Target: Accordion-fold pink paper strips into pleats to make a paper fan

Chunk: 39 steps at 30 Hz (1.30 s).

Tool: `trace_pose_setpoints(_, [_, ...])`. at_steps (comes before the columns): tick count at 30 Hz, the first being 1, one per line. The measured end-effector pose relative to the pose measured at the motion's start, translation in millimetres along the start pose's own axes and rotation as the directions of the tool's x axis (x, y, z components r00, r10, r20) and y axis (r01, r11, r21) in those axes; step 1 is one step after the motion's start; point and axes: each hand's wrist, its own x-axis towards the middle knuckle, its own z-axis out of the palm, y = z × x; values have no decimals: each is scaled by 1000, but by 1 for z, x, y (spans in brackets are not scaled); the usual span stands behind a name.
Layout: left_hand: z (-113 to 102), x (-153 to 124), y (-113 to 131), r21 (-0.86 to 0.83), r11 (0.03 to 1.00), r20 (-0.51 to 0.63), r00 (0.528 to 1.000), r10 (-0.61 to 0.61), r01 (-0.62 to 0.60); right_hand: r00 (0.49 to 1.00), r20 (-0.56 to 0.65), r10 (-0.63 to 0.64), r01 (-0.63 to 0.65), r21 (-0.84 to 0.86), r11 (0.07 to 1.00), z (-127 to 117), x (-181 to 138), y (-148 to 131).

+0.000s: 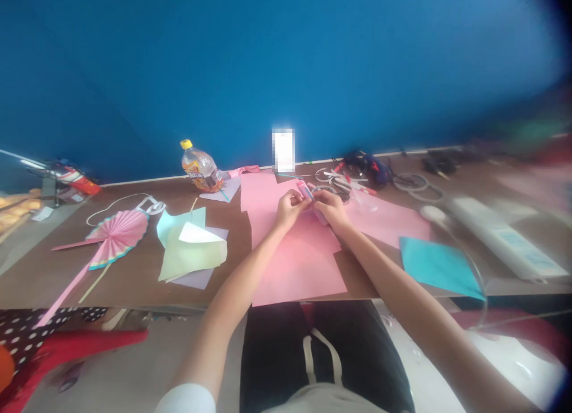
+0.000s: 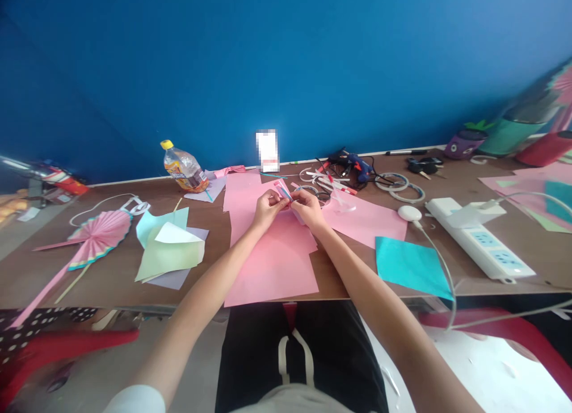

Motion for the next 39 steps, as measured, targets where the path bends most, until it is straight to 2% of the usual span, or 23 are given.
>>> trace_pose_setpoints(7, [0, 1, 0, -22, 1000, 5, 1000, -6, 7, 1000, 2, 7, -7, -4, 1000, 0, 0, -3])
trace_pose_setpoints(13, [-3, 2, -2, 37, 999, -9, 1000, 11, -11, 999, 32, -12, 12, 15, 1000, 1, -1, -4])
trace_pose_setpoints(30, [2, -1, 1, 29, 1000, 75, 997, 10, -12, 997, -75, -5, 2, -46, 999, 2, -1, -2])
trace_pose_setpoints(36, [3, -1, 4, 17, 998, 40, 998, 52, -53, 999, -35, -33, 35, 44, 998, 2, 3, 5])
trace_pose_setpoints(39, [4, -3, 6, 63, 995, 14, 997, 82, -83, 997, -31, -73, 75, 83, 994, 2, 4, 8])
